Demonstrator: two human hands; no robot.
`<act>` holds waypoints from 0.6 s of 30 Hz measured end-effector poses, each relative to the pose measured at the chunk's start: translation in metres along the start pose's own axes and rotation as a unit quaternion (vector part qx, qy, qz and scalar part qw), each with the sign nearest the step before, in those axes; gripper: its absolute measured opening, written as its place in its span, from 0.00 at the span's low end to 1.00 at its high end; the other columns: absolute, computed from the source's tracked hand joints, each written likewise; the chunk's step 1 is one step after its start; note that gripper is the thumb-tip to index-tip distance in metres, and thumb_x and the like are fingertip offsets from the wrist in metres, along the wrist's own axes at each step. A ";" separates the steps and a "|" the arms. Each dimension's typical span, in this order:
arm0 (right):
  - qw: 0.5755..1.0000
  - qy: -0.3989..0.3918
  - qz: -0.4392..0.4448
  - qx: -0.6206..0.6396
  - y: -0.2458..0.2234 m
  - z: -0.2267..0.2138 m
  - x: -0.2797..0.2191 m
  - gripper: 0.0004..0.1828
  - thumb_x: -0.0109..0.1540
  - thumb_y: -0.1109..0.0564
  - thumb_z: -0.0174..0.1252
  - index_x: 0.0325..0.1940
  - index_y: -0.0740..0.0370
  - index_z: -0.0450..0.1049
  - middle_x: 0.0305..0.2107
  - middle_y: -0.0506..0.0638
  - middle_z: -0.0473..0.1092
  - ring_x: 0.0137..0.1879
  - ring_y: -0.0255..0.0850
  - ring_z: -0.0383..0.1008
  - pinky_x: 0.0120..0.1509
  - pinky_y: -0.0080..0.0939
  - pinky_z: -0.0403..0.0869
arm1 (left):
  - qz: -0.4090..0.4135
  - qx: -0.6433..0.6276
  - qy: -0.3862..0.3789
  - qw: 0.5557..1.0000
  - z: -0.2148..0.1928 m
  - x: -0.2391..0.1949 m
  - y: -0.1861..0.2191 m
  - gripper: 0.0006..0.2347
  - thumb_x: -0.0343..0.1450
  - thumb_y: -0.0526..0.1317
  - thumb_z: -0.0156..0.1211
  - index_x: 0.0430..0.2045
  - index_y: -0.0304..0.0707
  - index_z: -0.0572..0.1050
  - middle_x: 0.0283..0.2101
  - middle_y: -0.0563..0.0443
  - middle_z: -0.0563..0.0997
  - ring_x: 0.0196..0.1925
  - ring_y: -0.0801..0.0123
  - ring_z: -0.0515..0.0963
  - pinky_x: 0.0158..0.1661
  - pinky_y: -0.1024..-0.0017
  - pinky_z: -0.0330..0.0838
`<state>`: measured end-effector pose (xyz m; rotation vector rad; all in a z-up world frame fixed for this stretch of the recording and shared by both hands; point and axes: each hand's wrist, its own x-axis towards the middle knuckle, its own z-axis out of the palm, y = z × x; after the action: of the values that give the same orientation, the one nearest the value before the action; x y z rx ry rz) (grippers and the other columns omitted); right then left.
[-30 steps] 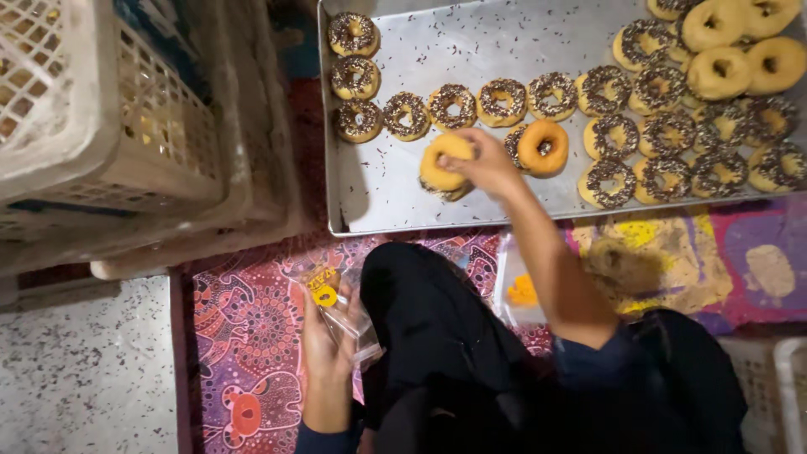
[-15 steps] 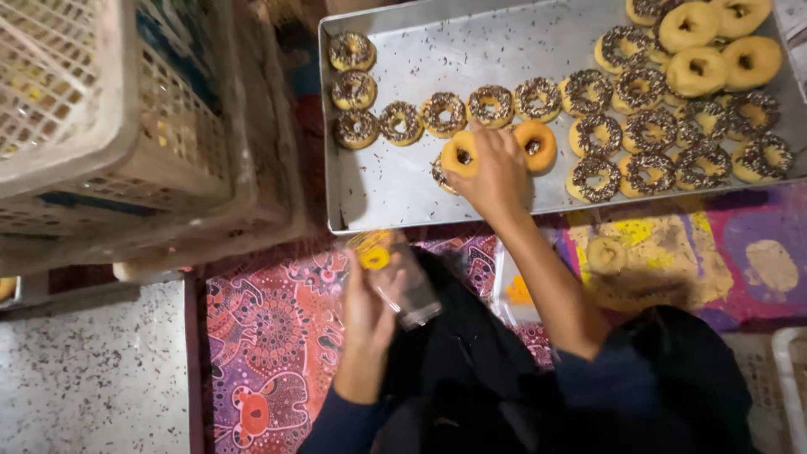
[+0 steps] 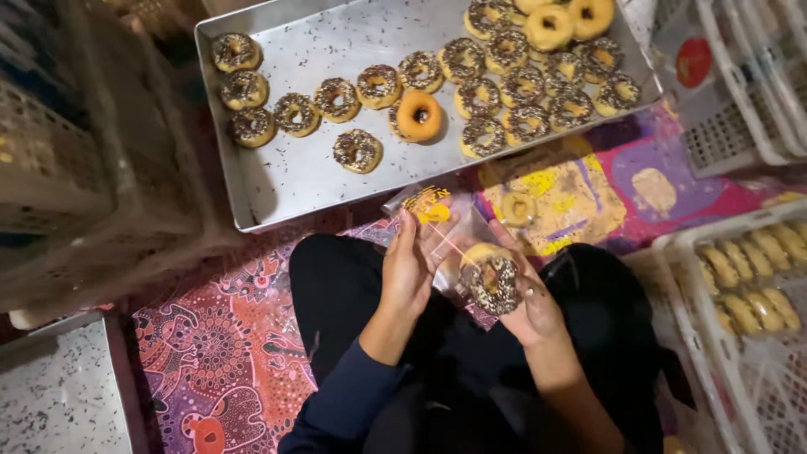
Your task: The person sits on a patterned mat and packages donuts one by one. They pick donuts from a metal tray, place them into small plastic bags, and set the filled bags into a white basket. The process is repeated for multiple donuts.
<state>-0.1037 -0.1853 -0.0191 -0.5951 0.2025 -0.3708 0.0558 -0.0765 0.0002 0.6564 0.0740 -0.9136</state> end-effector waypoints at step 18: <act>0.985 0.152 0.001 0.077 -0.003 -0.039 -0.059 0.35 0.65 0.61 0.57 0.76 0.56 0.56 0.61 0.50 0.67 0.63 0.41 0.72 0.63 0.49 0.74 | -0.053 0.163 -0.049 0.984 0.046 -0.027 -0.058 0.20 0.71 0.35 0.58 0.60 0.38 0.65 0.53 0.44 0.79 0.54 0.64 0.80 0.53 0.66 0.77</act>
<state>-0.1692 -0.1838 -0.0443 -0.3832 0.4628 -0.4713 -0.0149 -0.1079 0.0175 0.9156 -0.1330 -1.0708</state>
